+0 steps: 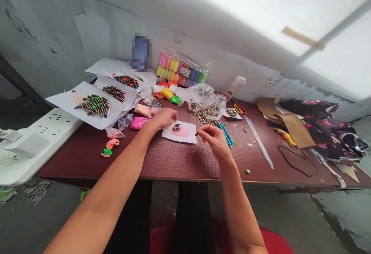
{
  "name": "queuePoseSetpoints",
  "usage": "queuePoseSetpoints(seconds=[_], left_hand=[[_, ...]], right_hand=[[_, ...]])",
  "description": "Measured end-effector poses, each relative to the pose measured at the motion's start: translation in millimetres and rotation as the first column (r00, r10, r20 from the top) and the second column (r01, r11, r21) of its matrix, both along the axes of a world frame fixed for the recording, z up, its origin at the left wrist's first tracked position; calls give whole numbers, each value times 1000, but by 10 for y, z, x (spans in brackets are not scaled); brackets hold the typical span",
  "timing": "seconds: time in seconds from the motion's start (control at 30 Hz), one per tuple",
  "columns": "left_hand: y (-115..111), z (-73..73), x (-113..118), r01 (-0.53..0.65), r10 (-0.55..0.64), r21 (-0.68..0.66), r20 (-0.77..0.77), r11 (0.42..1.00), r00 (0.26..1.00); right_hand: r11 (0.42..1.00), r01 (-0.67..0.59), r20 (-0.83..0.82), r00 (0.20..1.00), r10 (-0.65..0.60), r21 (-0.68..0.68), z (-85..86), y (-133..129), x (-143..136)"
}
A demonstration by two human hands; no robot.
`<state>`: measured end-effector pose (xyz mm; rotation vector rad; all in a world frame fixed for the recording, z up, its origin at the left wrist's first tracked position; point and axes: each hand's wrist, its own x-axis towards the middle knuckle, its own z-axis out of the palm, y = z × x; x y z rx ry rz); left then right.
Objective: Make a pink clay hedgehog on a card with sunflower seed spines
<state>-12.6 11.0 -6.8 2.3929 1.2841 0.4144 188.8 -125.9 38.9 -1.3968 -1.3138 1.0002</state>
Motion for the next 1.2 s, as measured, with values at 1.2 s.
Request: queuePoseSetpoints(seconds=[1.2], left_hand=[[-34, 62, 13, -4, 4, 7, -6, 1000, 1000]], right_hand=[[992, -85, 897, 439, -47, 93, -262, 143, -787]])
